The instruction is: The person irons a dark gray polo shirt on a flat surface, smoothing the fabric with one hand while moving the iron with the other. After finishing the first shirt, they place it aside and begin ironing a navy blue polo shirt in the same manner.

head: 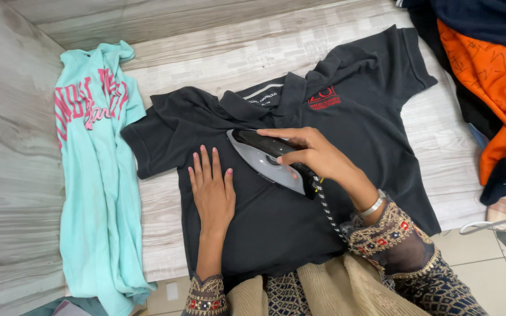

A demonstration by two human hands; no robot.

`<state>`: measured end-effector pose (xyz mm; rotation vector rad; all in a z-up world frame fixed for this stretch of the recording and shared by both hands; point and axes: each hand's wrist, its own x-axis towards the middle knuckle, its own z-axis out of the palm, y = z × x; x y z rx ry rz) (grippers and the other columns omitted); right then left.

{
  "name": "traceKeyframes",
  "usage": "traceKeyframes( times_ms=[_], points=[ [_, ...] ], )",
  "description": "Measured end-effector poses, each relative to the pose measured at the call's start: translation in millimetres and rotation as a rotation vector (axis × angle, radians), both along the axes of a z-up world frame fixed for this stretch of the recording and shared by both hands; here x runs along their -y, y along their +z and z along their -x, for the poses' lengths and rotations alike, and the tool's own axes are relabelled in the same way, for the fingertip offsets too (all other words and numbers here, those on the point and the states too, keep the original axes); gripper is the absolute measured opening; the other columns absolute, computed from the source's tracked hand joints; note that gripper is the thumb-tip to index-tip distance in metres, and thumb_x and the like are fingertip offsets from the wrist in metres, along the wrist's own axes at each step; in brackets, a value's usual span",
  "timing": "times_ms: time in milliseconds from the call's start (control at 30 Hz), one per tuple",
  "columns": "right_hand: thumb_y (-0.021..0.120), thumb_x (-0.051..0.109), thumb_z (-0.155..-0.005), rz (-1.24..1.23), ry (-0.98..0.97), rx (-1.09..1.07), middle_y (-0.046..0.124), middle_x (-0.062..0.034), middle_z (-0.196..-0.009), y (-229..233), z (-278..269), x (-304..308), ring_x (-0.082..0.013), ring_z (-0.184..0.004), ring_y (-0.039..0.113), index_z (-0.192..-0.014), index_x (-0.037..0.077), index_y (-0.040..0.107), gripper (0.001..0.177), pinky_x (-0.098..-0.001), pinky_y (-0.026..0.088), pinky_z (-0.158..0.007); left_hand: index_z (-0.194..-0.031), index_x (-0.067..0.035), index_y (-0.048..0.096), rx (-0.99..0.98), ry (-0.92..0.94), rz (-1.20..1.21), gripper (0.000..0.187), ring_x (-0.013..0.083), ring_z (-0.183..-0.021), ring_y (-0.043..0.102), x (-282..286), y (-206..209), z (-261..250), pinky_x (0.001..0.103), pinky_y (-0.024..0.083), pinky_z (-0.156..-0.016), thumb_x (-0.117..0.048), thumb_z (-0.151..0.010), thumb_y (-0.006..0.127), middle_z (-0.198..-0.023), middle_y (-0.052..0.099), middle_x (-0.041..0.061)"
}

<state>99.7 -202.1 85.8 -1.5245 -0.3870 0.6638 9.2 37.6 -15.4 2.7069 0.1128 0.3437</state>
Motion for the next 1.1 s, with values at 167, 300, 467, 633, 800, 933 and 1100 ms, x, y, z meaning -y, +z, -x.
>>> traceKeyframes(
  times_ms=[167, 300, 467, 633, 800, 933, 1100],
  points=[
    [0.062, -0.011, -0.075, 0.046, -0.137, -0.037, 0.069, -0.0094, -0.078, 7.9, -0.6, 71.1, -0.0118, -0.052, 0.059, -0.142, 0.005, 0.063, 0.068, -0.0264, 0.048, -0.054, -0.156, -0.001, 0.04, 0.019, 0.006, -0.016, 0.056, 0.0384, -0.156, 0.02, -2.7, -1.2, 1.7, 0.054, 0.015, -0.125, -0.031, -0.108, 0.041, -0.167, 0.029, 0.02],
    [0.059, -0.01, -0.076, 0.129, -0.382, -0.004, 0.066, -0.009, -0.068, 6.9, 5.4, 125.6, -0.0138, -0.05, 0.06, -0.142, 0.006, 0.063, 0.068, -0.0263, 0.05, -0.054, -0.156, -0.001, 0.039, -0.002, 0.049, -0.047, 0.057, 0.0396, -0.155, 0.021, -1.1, 2.4, -2.2, 0.057, 0.015, -0.125, -0.03, -0.107, 0.041, -0.167, 0.029, 0.02],
    [0.061, -0.008, -0.079, 0.104, -0.522, 0.086, 0.064, -0.0084, -0.069, -9.7, 17.9, 146.9, -0.0141, -0.052, 0.06, -0.144, 0.004, 0.063, 0.066, -0.0251, 0.049, -0.058, -0.154, 0.01, 0.034, -0.07, 0.071, -0.033, 0.062, 0.0508, -0.151, 0.02, 28.4, 11.8, -27.3, 0.06, 0.014, -0.121, -0.032, -0.109, 0.043, -0.16, 0.025, 0.035],
    [0.063, -0.007, -0.078, 0.053, -0.486, 0.093, 0.067, -0.0066, -0.077, -12.0, 30.5, 140.3, -0.0122, -0.054, 0.061, -0.144, 0.004, 0.061, 0.067, -0.0239, 0.05, -0.058, -0.155, 0.009, 0.034, 0.074, -0.258, 0.288, 0.061, 0.0421, -0.155, 0.026, 123.7, 10.3, -65.9, 0.054, 0.018, -0.127, -0.026, -0.107, 0.048, -0.164, 0.029, 0.028],
    [0.064, -0.006, -0.078, 0.079, -0.44, 0.031, 0.068, -0.0057, -0.078, -3.6, 41.6, 139.4, -0.0111, -0.054, 0.061, -0.143, 0.005, 0.061, 0.066, -0.024, 0.05, -0.056, -0.157, 0.01, 0.03, 0.116, -0.393, 0.212, 0.066, 0.0362, -0.157, 0.023, 164.4, -2.2, -93.6, 0.054, 0.015, -0.127, -0.031, -0.107, 0.047, -0.167, 0.027, 0.024],
    [0.064, -0.007, -0.079, 0.08, -0.568, 0.058, 0.069, -0.0063, -0.079, -2.7, 44.4, 148.5, -0.012, -0.055, 0.061, -0.143, 0.005, 0.061, 0.065, -0.024, 0.05, -0.056, -0.156, 0.002, 0.036, 0.074, -0.355, -0.016, 0.067, 0.0331, -0.155, 0.023, 144.0, -14.3, -104.4, 0.057, 0.014, -0.125, -0.038, -0.104, 0.05, -0.167, 0.029, 0.016],
    [0.063, -0.006, -0.079, 0.155, -0.801, 0.043, 0.064, -0.0108, -0.067, 2.8, 33.9, 175.8, -0.0161, -0.05, 0.06, -0.143, 0.009, 0.063, 0.066, -0.0272, 0.044, -0.05, -0.156, -0.005, 0.041, 0.067, -0.287, -0.097, 0.066, 0.0325, -0.155, 0.023, 104.7, -16.3, -117.5, 0.061, 0.014, -0.123, -0.042, -0.102, 0.052, -0.167, 0.032, 0.007]
  ],
)
